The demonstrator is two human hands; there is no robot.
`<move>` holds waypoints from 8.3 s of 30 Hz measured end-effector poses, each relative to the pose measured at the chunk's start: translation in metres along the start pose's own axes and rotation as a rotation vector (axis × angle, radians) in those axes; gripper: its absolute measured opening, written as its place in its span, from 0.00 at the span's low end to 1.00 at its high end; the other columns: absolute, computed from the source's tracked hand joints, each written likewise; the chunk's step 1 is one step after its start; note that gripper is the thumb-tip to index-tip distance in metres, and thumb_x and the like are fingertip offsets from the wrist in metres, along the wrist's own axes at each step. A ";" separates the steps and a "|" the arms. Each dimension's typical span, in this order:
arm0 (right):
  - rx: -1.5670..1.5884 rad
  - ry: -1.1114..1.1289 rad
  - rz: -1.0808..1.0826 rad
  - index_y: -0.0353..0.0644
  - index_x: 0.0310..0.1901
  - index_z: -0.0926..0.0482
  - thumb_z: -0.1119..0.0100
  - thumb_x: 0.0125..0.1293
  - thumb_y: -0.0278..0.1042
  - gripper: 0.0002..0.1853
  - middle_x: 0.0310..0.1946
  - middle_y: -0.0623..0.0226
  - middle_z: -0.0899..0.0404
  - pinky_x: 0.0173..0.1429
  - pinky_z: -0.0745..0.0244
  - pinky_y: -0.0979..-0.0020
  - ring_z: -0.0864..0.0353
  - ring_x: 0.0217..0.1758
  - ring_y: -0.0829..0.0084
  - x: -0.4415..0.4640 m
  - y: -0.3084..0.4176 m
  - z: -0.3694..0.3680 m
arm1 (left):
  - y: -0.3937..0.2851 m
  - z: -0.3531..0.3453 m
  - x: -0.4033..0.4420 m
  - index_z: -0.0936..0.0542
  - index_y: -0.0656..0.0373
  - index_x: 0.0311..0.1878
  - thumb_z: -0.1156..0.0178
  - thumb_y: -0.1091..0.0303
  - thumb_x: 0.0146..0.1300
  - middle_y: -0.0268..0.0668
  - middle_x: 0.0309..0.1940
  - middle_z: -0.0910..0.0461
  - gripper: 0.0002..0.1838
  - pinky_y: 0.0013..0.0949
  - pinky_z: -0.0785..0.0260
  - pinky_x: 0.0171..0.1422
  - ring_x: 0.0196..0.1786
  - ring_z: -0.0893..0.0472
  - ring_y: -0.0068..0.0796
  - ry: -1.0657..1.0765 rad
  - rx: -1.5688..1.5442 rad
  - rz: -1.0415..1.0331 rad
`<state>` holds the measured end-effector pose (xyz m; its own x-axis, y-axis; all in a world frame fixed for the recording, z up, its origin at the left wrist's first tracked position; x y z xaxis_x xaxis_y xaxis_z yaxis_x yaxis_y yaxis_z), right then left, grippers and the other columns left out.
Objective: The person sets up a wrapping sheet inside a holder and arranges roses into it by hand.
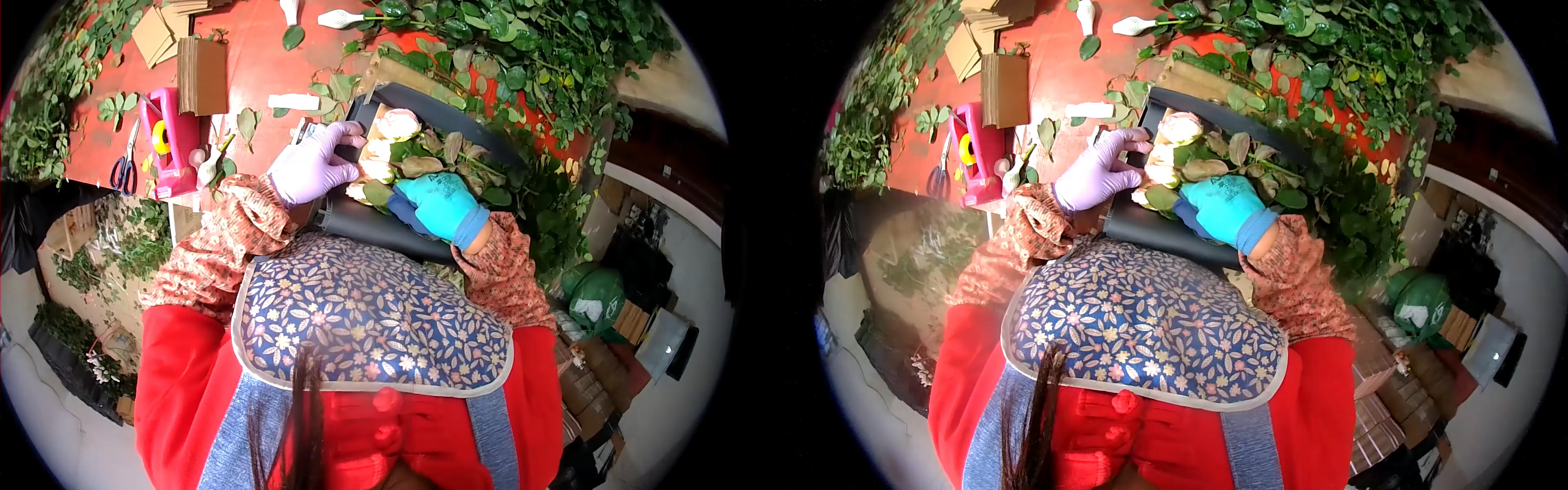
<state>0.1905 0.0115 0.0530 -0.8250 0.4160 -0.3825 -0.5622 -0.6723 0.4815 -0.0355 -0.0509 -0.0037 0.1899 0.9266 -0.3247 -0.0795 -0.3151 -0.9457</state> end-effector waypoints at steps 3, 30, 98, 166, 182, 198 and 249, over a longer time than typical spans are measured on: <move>-0.092 -0.070 -0.003 0.46 0.27 0.18 0.41 0.65 0.48 0.16 0.23 0.58 0.18 0.32 0.25 0.51 0.18 0.27 0.53 0.004 0.007 0.002 | -0.010 -0.003 0.000 0.37 0.59 0.72 0.34 0.84 0.58 0.39 0.60 0.26 0.39 0.27 0.21 0.50 0.46 0.18 0.24 0.023 -0.019 0.027; -0.245 -0.207 -0.008 0.51 0.56 0.18 0.38 0.67 0.44 0.18 0.19 0.63 0.23 0.27 0.29 0.56 0.22 0.21 0.59 -0.001 0.014 0.005 | -0.024 -0.006 0.007 0.36 0.59 0.69 0.20 0.72 0.43 0.43 0.50 0.25 0.49 0.35 0.22 0.46 0.39 0.21 0.34 0.012 0.472 -0.107; -0.474 -0.373 -0.143 0.53 0.55 0.27 0.45 0.62 0.31 0.18 0.41 0.61 0.21 0.25 0.22 0.62 0.15 0.28 0.64 0.007 -0.022 0.012 | -0.067 -0.022 -0.003 0.23 0.47 0.60 0.36 0.67 0.58 0.31 0.62 0.24 0.24 0.39 0.22 0.38 0.36 0.16 0.39 0.312 1.051 -0.398; 0.050 -0.531 -0.057 0.46 0.61 0.21 0.37 0.62 0.25 0.23 0.59 0.63 0.20 0.58 0.26 0.62 0.21 0.57 0.60 -0.143 0.053 0.039 | -0.051 -0.032 -0.002 0.45 0.54 0.78 0.22 0.76 0.43 0.53 0.80 0.52 0.58 0.41 0.29 0.68 0.74 0.33 0.52 0.323 0.842 -0.362; -0.143 -0.823 0.050 0.44 0.51 0.16 0.30 0.50 0.30 0.22 0.46 0.60 0.15 0.52 0.21 0.64 0.15 0.49 0.62 -0.233 0.096 -0.014 | -0.067 -0.049 -0.008 0.47 0.59 0.79 0.22 0.54 0.47 0.41 0.81 0.53 0.60 0.43 0.29 0.68 0.73 0.32 0.50 0.326 1.122 -0.368; 0.968 -0.130 -0.277 0.34 0.40 0.16 0.34 0.65 0.31 0.08 0.26 0.74 0.21 0.31 0.33 0.72 0.28 0.28 0.82 -0.164 0.032 0.057 | -0.052 0.017 -0.034 0.36 0.51 0.74 0.30 0.69 0.57 0.49 0.76 0.40 0.41 0.42 0.30 0.68 0.70 0.29 0.54 -0.024 0.771 -0.316; -0.143 -0.203 -0.070 0.39 0.51 0.19 0.38 0.64 0.37 0.17 0.34 0.53 0.16 0.38 0.24 0.54 0.17 0.34 0.51 -0.012 0.019 0.014 | -0.013 0.001 -0.027 0.29 0.62 0.64 0.57 0.88 0.60 0.38 0.50 0.19 0.28 0.30 0.30 0.65 0.58 0.21 0.26 0.025 -0.266 -0.207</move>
<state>0.1890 0.0019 0.0782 -0.7871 0.5690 -0.2380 -0.6164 -0.7116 0.3373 -0.0402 -0.0718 0.0171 0.1991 0.9723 -0.1224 0.2205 -0.1662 -0.9611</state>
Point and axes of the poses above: each hand's wrist, its own x-axis towards the middle knuckle, its own z-axis out of the back of the hand, y = z × x, the point moved 2 cm from there along x, towards the middle knuckle
